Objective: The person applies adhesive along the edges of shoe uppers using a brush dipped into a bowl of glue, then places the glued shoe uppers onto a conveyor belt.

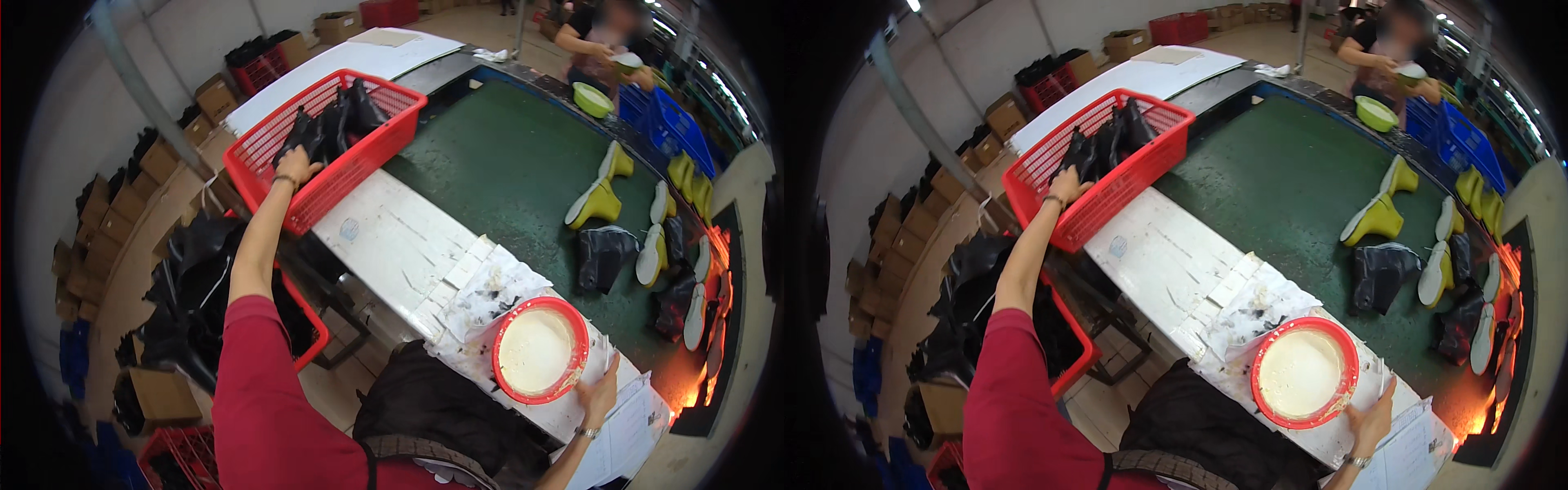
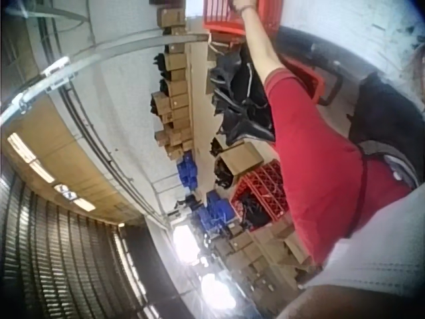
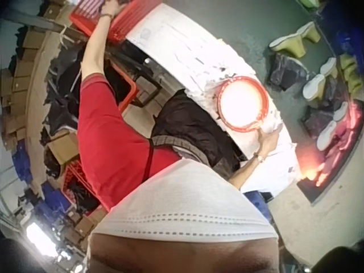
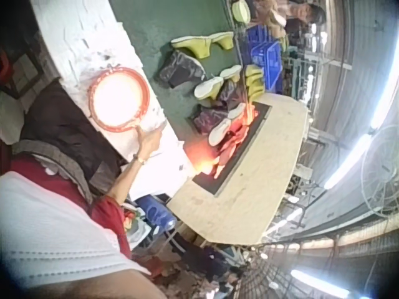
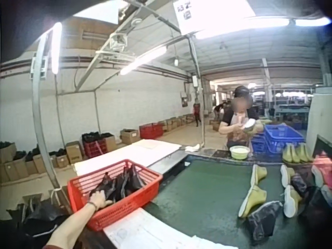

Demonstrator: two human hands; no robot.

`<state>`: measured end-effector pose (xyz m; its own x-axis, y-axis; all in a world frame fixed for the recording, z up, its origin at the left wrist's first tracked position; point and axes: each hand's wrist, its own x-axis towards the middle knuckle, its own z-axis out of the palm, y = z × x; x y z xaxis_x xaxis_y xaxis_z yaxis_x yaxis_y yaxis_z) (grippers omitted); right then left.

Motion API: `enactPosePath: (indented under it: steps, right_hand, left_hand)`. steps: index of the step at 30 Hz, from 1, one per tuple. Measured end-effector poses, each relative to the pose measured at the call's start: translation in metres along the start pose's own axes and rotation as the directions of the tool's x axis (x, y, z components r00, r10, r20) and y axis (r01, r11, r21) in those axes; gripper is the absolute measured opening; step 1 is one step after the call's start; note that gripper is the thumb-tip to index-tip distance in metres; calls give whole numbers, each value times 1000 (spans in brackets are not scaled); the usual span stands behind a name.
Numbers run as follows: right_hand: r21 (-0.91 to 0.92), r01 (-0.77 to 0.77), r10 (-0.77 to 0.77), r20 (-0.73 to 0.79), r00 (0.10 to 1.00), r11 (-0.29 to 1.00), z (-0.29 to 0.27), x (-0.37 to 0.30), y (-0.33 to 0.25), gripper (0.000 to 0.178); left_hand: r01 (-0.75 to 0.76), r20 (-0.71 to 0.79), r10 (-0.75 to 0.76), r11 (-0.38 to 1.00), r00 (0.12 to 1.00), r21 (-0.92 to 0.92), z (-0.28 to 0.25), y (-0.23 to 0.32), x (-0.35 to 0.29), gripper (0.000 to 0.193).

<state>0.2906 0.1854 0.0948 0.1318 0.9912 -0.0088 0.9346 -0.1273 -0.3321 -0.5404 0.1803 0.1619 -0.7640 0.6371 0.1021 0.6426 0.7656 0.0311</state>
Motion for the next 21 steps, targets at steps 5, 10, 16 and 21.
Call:
enactPosePath:
  steps: [5,10,16,21]
  right_hand:
    - [-142,27,-16,77,997,990,-3,44,3,120]
    - [-28,29,-29,-14,999,999,7,57,14,90]
    - [387,105,-30,-194,981,916,15,61,32,42]
    - [455,247,-77,-359,930,855,-23,16,-21,32]
  left_hand:
    - [-39,-153,46,998,987,45,1,-21,-10,25]
    - [-382,-718,142,906,682,-183,-54,13,-30,42]
    - [-850,-674,517,320,527,-419,-131,120,-137,38]
    - [-921,-272,934,122,233,-370,-45,134,-166,38]
